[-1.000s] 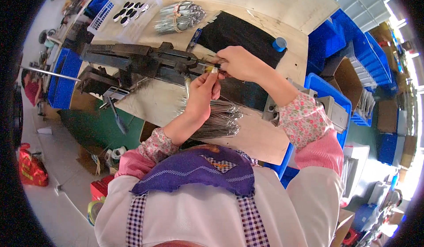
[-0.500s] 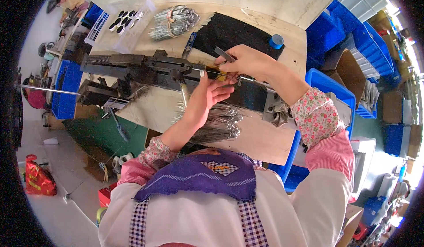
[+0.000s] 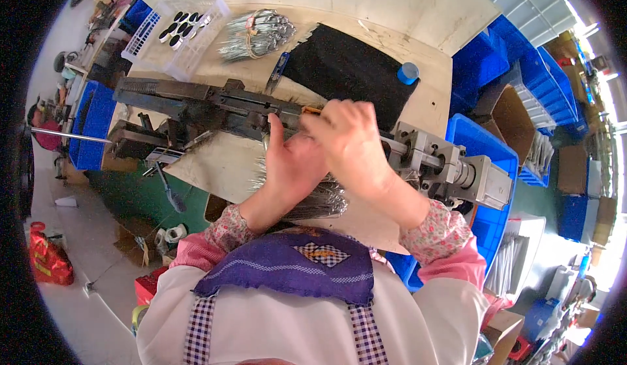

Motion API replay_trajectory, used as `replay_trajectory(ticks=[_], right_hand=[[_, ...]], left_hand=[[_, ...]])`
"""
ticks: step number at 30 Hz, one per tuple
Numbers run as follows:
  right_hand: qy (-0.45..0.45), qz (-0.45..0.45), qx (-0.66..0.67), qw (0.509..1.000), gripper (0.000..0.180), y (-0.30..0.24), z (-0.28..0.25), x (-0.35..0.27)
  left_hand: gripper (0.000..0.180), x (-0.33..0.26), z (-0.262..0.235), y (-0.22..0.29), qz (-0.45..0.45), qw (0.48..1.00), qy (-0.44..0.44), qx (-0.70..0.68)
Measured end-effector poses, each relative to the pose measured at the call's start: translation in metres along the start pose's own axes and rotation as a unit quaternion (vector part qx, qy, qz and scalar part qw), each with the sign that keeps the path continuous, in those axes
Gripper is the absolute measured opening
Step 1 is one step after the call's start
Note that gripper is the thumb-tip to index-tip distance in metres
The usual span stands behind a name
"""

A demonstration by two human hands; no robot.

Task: Assembling and processing small metal parts using factory machinery and bundling metal wires.

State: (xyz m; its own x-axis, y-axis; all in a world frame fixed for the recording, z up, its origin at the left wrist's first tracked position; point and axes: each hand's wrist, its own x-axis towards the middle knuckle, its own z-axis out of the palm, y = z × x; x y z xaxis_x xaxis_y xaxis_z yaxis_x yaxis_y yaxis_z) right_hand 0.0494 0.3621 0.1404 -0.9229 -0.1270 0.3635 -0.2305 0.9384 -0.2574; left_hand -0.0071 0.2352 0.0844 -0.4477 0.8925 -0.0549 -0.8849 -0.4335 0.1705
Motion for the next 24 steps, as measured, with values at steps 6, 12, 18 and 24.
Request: replay_trajectory(ticks=[6,12,18,24], right_hand=[[0.028,0.168,0.239,0.956,0.01,0.033,0.004,0.014],[0.028,0.091,0.166,0.981,0.01,0.033,0.021,0.032],[-0.004,0.103,0.082,0.991,0.009,0.028,0.001,0.017],[0.052,0.009,0.052,0.997,0.018,0.0,0.01,0.019]], left_hand=[[0.079,0.002,-0.002,0.001,0.016,0.998,0.051,-0.034],[0.081,-0.005,-0.005,0.025,0.044,0.993,0.082,0.066],[0.08,-0.005,0.0,0.02,0.055,0.992,0.107,0.023],[0.077,-0.003,-0.027,0.024,0.051,0.997,0.032,-0.04]])
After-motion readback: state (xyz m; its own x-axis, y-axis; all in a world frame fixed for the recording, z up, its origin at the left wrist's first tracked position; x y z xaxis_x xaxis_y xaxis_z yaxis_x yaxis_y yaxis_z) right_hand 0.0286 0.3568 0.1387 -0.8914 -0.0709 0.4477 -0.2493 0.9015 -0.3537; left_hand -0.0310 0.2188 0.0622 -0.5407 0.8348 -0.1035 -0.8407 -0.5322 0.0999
